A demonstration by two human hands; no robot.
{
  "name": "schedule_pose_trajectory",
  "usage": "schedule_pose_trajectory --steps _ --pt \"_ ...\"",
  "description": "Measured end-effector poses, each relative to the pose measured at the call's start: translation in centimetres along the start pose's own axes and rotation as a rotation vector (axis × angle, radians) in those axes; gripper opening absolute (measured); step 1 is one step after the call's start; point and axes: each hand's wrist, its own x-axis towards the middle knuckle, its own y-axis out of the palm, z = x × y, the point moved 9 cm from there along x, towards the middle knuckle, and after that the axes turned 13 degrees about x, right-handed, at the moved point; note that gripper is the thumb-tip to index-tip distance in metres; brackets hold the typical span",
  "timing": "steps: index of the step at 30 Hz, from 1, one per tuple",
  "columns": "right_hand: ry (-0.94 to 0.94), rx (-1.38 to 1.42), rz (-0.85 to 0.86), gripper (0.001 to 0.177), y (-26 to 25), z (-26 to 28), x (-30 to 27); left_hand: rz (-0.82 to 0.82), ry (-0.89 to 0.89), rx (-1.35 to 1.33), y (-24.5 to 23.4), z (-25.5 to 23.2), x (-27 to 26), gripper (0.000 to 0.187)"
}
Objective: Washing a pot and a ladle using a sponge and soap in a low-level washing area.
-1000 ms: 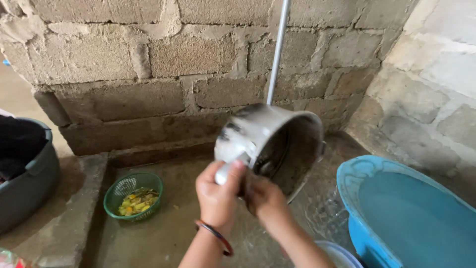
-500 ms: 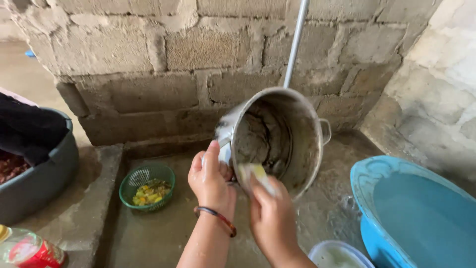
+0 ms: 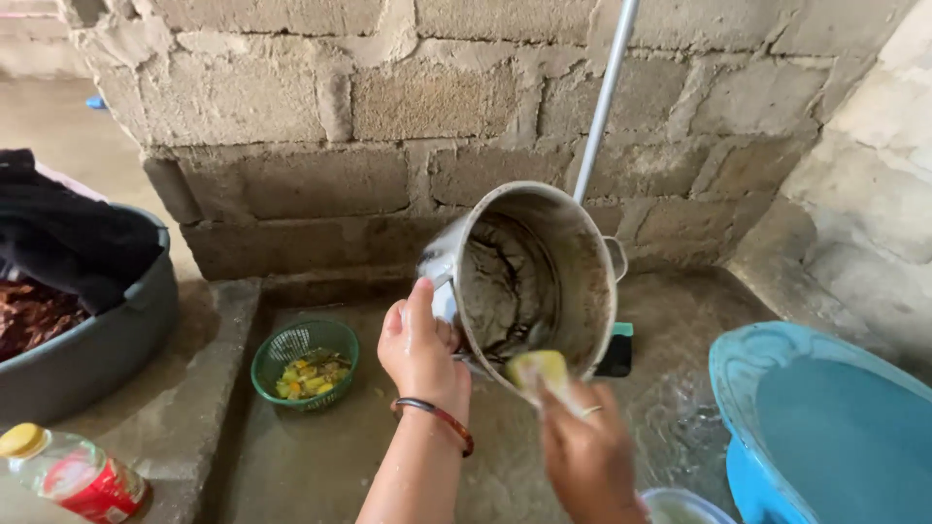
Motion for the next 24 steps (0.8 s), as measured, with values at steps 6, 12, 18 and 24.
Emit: schedule_pose_trajectory --steps 6,12,18,24 --pt "0.12 0.122 -0.158 0.043 0.7 2.3 1.5 0.008 -0.007 0.077 0.3 1.2 -1.6 0.036" --pt "-0.03 -0.009 -0.046 0.042 -0.4 -1.6 -0.5 -0.11 -0.113 0.014 -0.3 0.4 0.4 0.024" --pt "0.004 -0.003 -0.127 0.054 -0.5 3.0 1.5 -0.063 -0.049 -0.027 0.1 0.7 -0.3 0.031" --pt "-0.119 0.057 0.055 0.046 0.0 0.7 1.6 -0.07 -0.055 0.095 0.3 0.7 0.8 0.033"
